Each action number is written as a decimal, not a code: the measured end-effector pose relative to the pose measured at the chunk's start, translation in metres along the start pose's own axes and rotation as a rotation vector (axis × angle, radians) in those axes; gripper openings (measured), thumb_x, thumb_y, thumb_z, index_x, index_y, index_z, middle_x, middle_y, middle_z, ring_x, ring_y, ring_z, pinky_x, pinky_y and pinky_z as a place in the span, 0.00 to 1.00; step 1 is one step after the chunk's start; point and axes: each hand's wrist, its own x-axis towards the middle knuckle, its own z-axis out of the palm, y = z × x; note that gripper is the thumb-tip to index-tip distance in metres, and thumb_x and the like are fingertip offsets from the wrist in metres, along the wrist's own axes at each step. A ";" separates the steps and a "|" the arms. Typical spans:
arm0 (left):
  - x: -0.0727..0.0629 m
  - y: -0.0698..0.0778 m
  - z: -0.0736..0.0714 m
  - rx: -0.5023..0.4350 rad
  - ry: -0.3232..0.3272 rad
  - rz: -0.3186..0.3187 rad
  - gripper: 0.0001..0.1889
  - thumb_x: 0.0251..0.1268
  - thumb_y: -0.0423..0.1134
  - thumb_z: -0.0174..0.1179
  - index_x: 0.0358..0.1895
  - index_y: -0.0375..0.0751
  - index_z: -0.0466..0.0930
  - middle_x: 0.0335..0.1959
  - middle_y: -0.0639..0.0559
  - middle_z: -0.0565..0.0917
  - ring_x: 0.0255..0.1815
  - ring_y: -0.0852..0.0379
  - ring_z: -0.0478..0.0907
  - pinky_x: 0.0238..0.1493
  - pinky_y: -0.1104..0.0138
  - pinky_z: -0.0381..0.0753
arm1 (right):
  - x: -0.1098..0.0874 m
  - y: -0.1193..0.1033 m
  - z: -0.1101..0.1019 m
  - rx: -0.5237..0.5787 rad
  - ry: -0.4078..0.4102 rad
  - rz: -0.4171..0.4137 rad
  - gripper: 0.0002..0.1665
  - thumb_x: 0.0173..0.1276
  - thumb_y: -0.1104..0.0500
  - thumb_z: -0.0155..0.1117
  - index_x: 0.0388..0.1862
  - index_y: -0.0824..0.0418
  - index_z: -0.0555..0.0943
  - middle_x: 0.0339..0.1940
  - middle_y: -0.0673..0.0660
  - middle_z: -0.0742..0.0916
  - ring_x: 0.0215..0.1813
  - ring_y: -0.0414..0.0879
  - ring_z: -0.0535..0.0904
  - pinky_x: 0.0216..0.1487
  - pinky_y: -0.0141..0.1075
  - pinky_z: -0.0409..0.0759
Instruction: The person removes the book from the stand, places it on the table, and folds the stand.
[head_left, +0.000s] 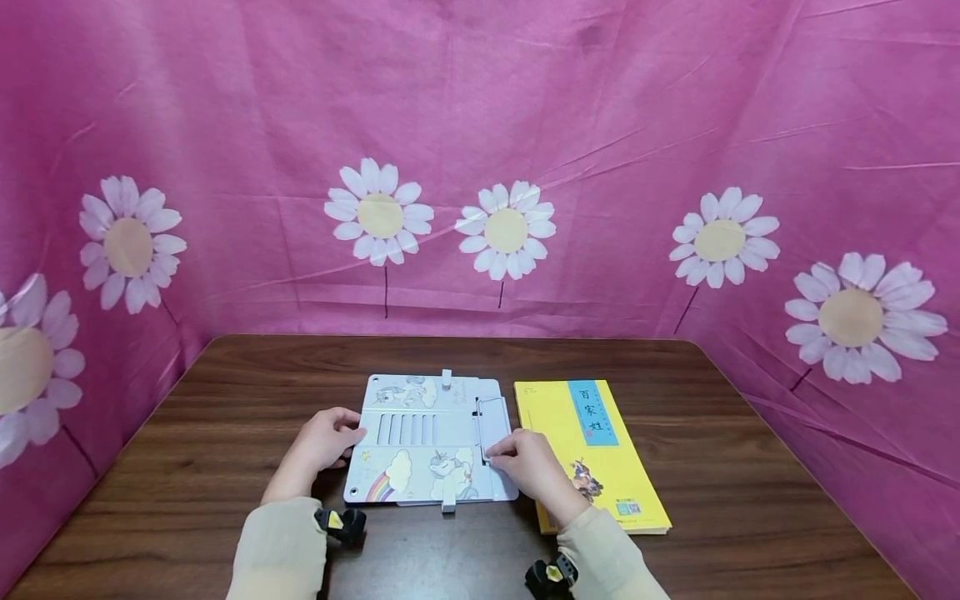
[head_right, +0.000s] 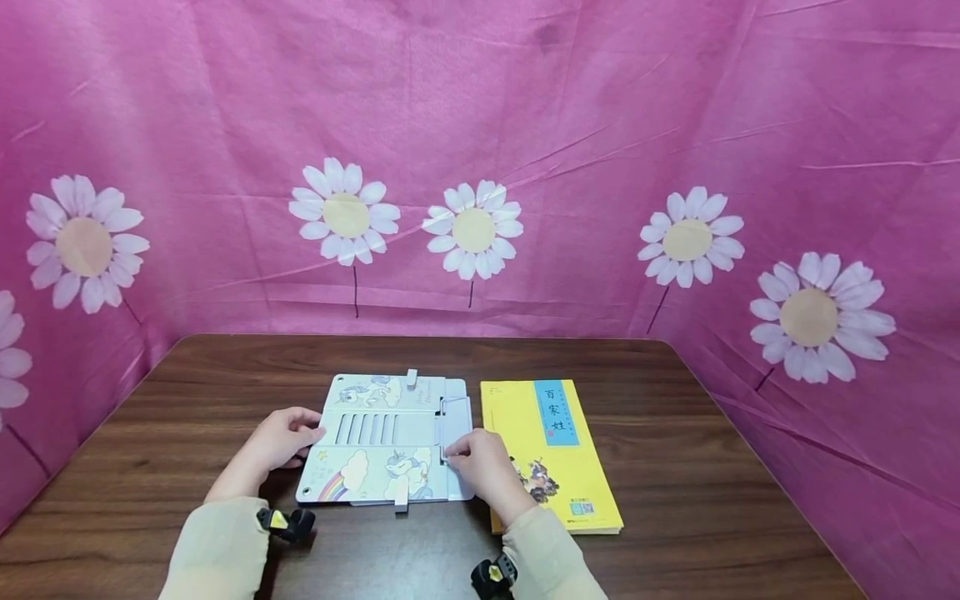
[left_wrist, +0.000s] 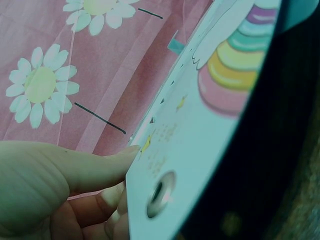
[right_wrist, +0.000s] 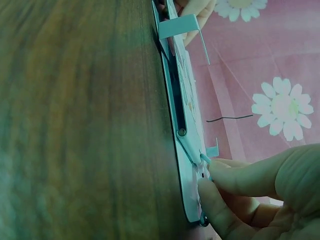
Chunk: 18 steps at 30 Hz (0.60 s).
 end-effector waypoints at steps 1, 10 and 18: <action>0.000 0.000 0.000 -0.001 0.000 0.001 0.19 0.70 0.36 0.58 0.59 0.28 0.74 0.40 0.39 0.82 0.34 0.53 0.80 0.30 0.65 0.82 | 0.000 0.000 0.000 0.000 0.004 0.001 0.06 0.64 0.63 0.69 0.38 0.61 0.91 0.38 0.54 0.86 0.41 0.44 0.78 0.42 0.38 0.79; -0.001 0.001 0.000 0.002 -0.002 -0.001 0.19 0.70 0.36 0.58 0.59 0.28 0.74 0.39 0.40 0.81 0.34 0.53 0.80 0.30 0.65 0.81 | -0.005 -0.006 0.000 -0.111 -0.006 -0.058 0.07 0.64 0.66 0.69 0.39 0.63 0.90 0.37 0.55 0.86 0.39 0.43 0.78 0.41 0.37 0.80; -0.001 0.000 0.000 -0.021 -0.007 -0.011 0.19 0.71 0.36 0.58 0.59 0.28 0.74 0.40 0.39 0.82 0.35 0.54 0.81 0.31 0.64 0.82 | -0.016 -0.016 0.000 -0.424 -0.040 -0.290 0.09 0.65 0.67 0.66 0.42 0.64 0.90 0.29 0.55 0.80 0.30 0.42 0.68 0.31 0.30 0.68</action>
